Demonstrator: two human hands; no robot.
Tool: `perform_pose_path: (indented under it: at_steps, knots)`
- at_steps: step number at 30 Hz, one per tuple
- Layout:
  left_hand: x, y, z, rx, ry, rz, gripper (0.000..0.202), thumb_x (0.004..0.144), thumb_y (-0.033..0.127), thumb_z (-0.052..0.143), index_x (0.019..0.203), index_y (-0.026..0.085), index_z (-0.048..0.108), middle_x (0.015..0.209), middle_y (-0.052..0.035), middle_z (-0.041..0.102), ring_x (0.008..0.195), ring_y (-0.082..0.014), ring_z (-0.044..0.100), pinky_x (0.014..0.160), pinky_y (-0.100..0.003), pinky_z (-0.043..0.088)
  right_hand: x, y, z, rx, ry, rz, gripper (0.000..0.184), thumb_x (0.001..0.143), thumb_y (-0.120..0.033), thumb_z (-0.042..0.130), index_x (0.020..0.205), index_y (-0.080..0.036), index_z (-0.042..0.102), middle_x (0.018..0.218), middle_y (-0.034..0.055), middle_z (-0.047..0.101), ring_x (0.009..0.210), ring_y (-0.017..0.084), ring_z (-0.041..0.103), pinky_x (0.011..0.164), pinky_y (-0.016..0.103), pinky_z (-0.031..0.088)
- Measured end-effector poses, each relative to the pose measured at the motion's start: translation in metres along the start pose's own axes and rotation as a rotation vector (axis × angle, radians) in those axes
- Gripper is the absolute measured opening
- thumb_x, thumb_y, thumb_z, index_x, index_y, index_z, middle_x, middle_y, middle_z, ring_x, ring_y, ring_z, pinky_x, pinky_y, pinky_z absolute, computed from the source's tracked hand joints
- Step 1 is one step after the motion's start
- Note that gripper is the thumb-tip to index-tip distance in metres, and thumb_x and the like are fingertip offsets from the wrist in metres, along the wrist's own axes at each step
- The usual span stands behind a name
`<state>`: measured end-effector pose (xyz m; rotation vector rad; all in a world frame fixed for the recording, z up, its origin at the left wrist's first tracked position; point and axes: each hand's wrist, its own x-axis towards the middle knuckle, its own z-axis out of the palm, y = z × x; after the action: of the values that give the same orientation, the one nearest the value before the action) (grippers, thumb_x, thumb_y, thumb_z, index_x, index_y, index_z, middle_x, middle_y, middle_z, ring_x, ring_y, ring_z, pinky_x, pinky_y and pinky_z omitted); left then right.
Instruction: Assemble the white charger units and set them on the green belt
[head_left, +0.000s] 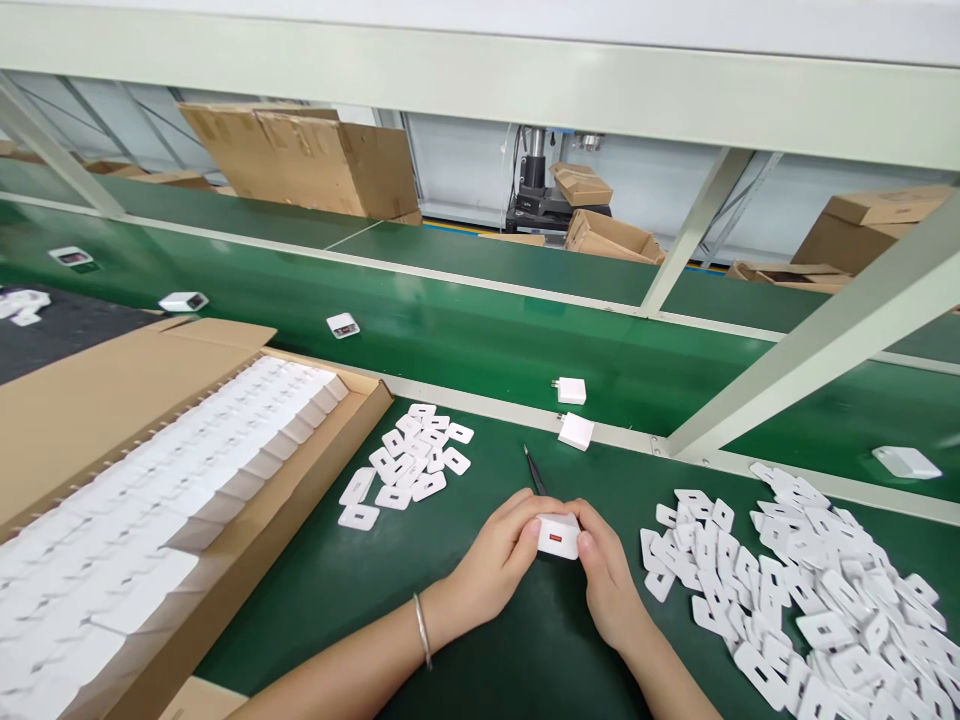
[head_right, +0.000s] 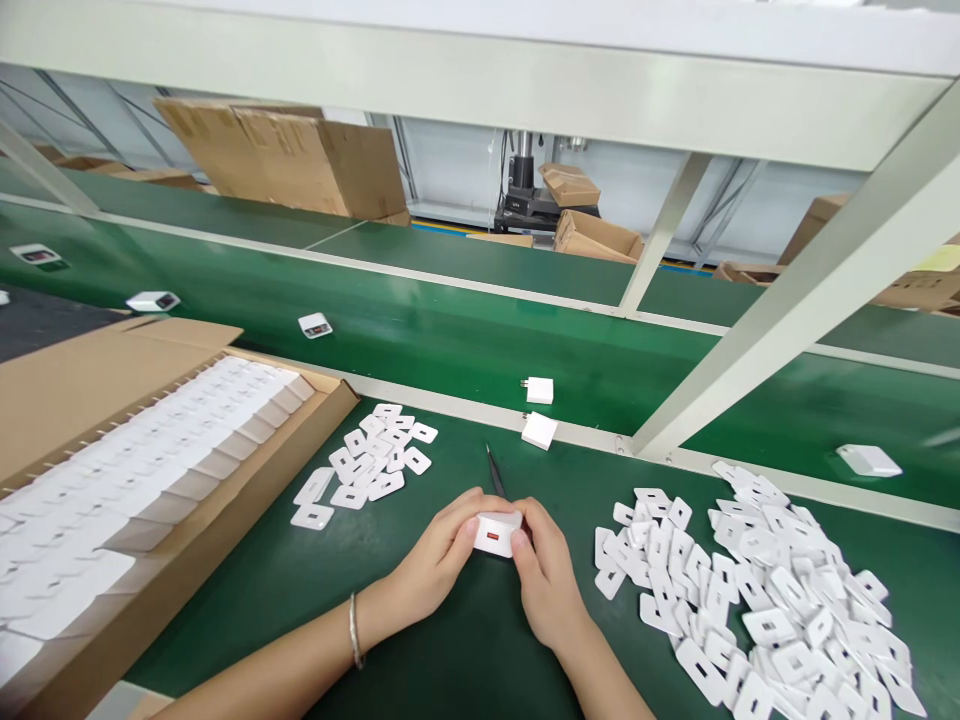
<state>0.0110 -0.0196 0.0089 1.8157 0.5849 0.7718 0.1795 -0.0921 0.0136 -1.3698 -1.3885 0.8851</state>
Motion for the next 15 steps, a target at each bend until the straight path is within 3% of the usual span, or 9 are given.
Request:
perform_pose_path:
  at_steps: [6, 15]
  knots:
    - [0.0006, 0.0006, -0.0047, -0.011, 0.013, 0.021, 0.047, 0.111, 0.049, 0.035, 0.123, 0.023, 0.071, 0.100, -0.0078, 0.063, 0.092, -0.0217, 0.057, 0.083, -0.035, 0.049, -0.0006, 0.0041, 0.0014, 0.021, -0.026, 0.002, 0.031, 0.105, -0.053, 0.047, 0.100, -0.025, 0.059, 0.087, 0.0004, 0.056, 0.076, 0.019, 0.052, 0.070, 0.032, 0.042]
    - [-0.0032, -0.0031, -0.0025, 0.027, -0.012, 0.147, 0.047, 0.113, 0.046, 0.027, 0.144, 0.027, 0.057, 0.105, -0.0070, 0.052, 0.094, -0.0212, 0.053, 0.086, -0.036, 0.048, 0.0005, 0.0071, -0.0023, 0.053, -0.028, -0.075, 0.029, 0.104, -0.052, 0.051, 0.113, -0.026, 0.058, 0.097, 0.0022, 0.057, 0.084, 0.020, 0.055, 0.075, 0.033, 0.045]
